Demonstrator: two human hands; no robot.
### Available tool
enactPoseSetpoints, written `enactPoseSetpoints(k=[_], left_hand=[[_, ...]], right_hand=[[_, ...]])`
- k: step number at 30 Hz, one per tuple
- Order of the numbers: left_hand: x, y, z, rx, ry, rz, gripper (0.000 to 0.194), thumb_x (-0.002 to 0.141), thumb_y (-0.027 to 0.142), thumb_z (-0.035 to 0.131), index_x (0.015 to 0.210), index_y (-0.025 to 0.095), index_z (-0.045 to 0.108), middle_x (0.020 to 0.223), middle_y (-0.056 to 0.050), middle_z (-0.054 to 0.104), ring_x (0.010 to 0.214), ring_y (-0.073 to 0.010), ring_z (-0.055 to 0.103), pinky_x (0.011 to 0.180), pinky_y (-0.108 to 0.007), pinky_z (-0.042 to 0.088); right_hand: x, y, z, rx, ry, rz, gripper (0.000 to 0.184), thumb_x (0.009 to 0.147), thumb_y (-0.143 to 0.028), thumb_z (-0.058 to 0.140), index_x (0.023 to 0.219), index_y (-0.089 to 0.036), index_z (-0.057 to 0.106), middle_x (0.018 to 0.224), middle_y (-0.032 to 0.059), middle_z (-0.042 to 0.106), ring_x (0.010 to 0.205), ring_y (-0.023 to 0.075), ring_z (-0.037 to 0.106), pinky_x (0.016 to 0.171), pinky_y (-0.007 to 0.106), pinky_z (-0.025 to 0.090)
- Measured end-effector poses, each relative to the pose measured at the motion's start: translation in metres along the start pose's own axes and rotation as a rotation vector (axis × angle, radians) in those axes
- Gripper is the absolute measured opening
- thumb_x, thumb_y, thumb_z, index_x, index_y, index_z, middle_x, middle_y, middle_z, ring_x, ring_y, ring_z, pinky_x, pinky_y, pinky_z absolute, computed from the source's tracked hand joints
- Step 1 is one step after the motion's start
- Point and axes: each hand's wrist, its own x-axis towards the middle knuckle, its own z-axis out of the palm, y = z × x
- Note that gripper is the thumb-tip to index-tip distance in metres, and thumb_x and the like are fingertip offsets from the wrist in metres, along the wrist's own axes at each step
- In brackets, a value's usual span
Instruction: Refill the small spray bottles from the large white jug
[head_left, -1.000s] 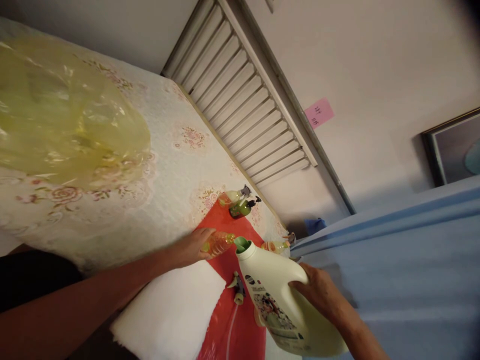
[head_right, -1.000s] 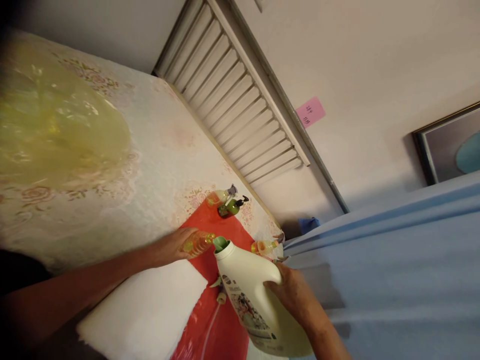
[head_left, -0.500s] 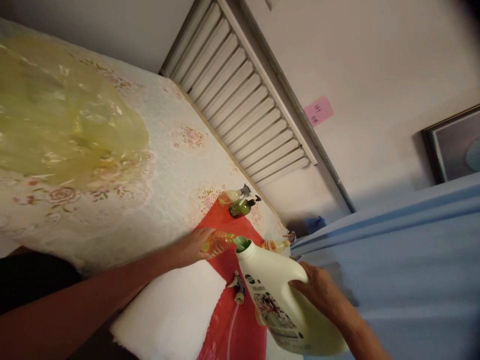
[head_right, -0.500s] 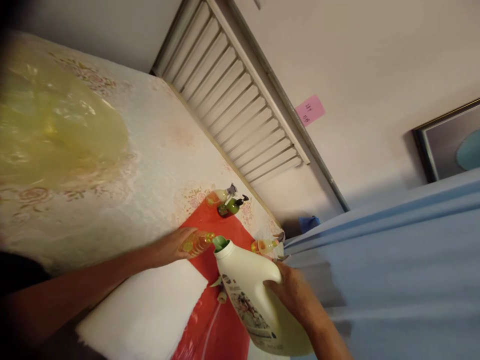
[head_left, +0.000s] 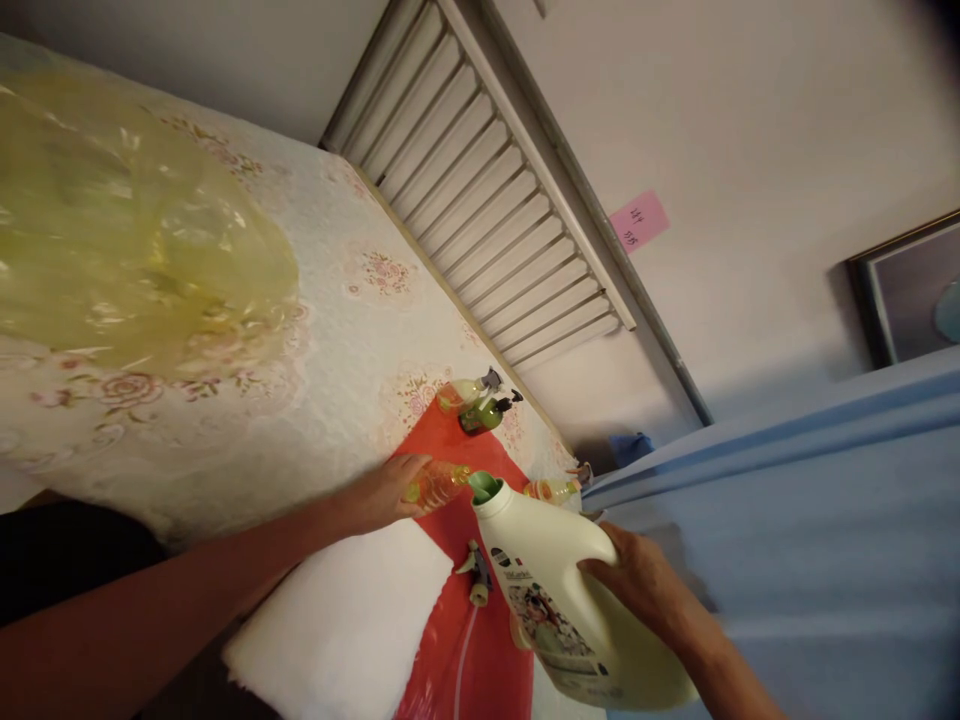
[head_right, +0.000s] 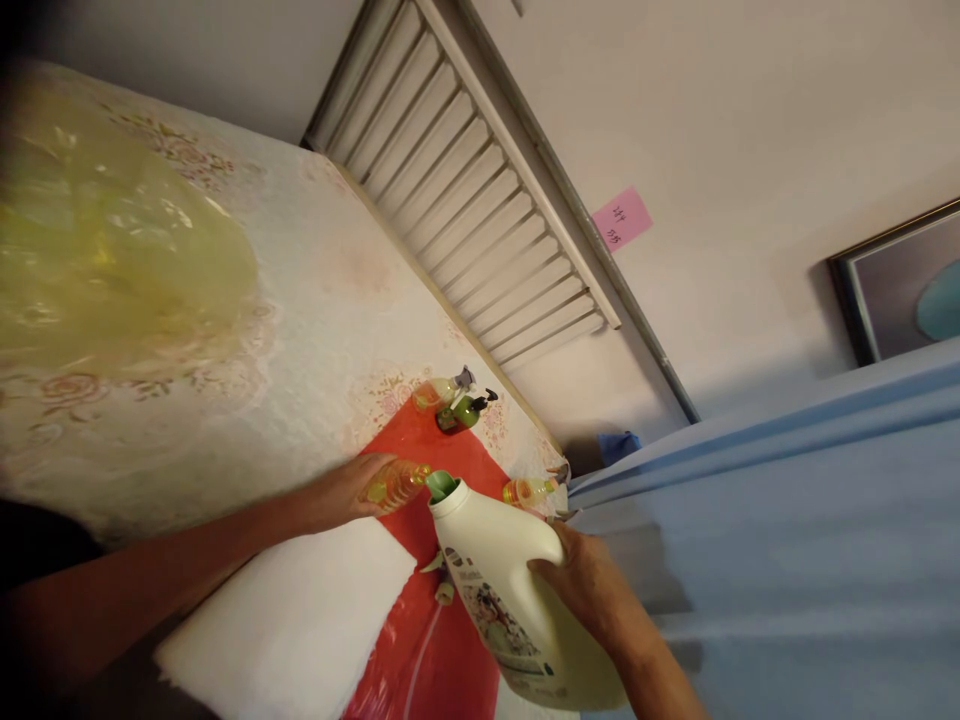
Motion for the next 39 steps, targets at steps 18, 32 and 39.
enactPoseSetpoints(k=[18, 32, 39], left_hand=[[0.0005, 0.0095, -0.0042, 0.000, -0.002, -0.027, 0.051, 0.078, 0.035, 0.073, 0.124, 0.024, 0.054, 0.118, -0.009, 0.064, 0.111, -0.0293, 0.059, 0.096, -0.043, 0.047], [0.0000, 0.0058, -0.0038, -0.002, -0.001, -0.016, 0.052, 0.078, 0.037, 0.073, 0.126, 0.028, 0.053, 0.122, -0.009, 0.063, 0.114, -0.0303, 0.058, 0.097, -0.045, 0.047], [-0.0008, 0.0083, -0.0049, -0.019, -0.003, -0.056, 0.059, 0.075, 0.035, 0.075, 0.128, 0.028, 0.051, 0.124, -0.009, 0.063, 0.116, -0.0301, 0.059, 0.098, -0.045, 0.048]], right_hand=[[0.0005, 0.0032, 0.0010, 0.007, 0.003, -0.016, 0.022, 0.078, -0.027, 0.057, 0.094, -0.020, 0.070, 0.090, 0.0061, 0.077, 0.082, 0.0239, 0.070, 0.072, 0.029, 0.048], [0.0005, 0.0025, 0.0007, 0.046, -0.021, -0.011, 0.024, 0.078, -0.027, 0.057, 0.096, -0.020, 0.070, 0.092, 0.0057, 0.078, 0.084, 0.0239, 0.071, 0.073, 0.029, 0.050], [0.0003, 0.0006, 0.0002, 0.030, -0.024, -0.003, 0.023, 0.077, -0.026, 0.056, 0.095, -0.019, 0.069, 0.093, 0.0068, 0.078, 0.084, 0.0241, 0.071, 0.073, 0.029, 0.050]])
